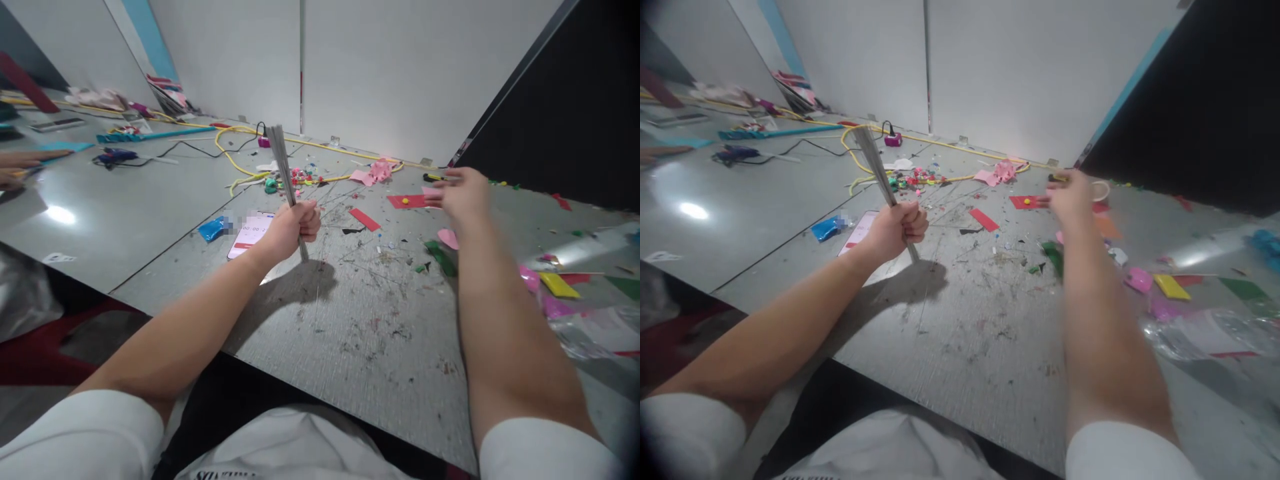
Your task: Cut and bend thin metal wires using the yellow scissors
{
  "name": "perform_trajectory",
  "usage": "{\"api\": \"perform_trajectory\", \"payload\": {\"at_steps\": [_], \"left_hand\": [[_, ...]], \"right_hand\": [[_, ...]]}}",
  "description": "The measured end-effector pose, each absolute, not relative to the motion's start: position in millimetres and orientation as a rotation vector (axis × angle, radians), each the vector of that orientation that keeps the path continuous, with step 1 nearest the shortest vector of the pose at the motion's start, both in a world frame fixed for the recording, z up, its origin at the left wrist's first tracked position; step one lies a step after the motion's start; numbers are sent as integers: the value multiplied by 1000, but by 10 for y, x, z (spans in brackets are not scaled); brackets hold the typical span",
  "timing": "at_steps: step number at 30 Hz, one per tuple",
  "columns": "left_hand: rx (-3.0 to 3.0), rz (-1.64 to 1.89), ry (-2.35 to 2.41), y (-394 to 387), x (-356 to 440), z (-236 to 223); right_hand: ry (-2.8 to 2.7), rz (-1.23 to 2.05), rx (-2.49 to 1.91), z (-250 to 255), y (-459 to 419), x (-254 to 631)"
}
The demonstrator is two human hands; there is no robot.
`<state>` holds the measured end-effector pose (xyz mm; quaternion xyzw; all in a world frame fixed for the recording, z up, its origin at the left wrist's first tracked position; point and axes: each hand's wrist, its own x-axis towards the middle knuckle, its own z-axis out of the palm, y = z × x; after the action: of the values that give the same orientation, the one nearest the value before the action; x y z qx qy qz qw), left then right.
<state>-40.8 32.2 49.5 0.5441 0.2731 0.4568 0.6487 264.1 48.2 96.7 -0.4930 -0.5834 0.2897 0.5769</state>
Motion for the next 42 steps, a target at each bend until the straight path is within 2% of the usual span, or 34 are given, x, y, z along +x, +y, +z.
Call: {"api": "perform_trajectory", "payload": {"at_steps": [3, 6, 9, 13, 21, 31, 38, 42], "left_hand": [[1227, 1016, 647, 340, -431, 477], [1191, 1019, 681, 340, -417, 447], [1158, 1056, 713, 328, -390, 432], [1151, 1087, 729, 309, -365, 425], [1170, 1021, 703, 251, -312, 428], [1265, 870, 677, 232, -314, 434], [1163, 889, 682, 239, -291, 460], [1110, 907, 682, 248, -290, 468]], "right_hand": [[-1517, 640, -1457, 846, 386, 2242], [-2177, 626, -1883, 697, 37, 1862], [-2546, 353, -2170, 570, -331, 1613], [-2696, 302, -2115, 524, -518, 1444], [-2626, 218, -2233, 481, -330, 1520], [-2928, 93, -1935, 418, -287, 1567], [-2749, 543, -1748, 335, -452, 1360], [-2541, 557, -1859, 238, -426, 1141]]}}
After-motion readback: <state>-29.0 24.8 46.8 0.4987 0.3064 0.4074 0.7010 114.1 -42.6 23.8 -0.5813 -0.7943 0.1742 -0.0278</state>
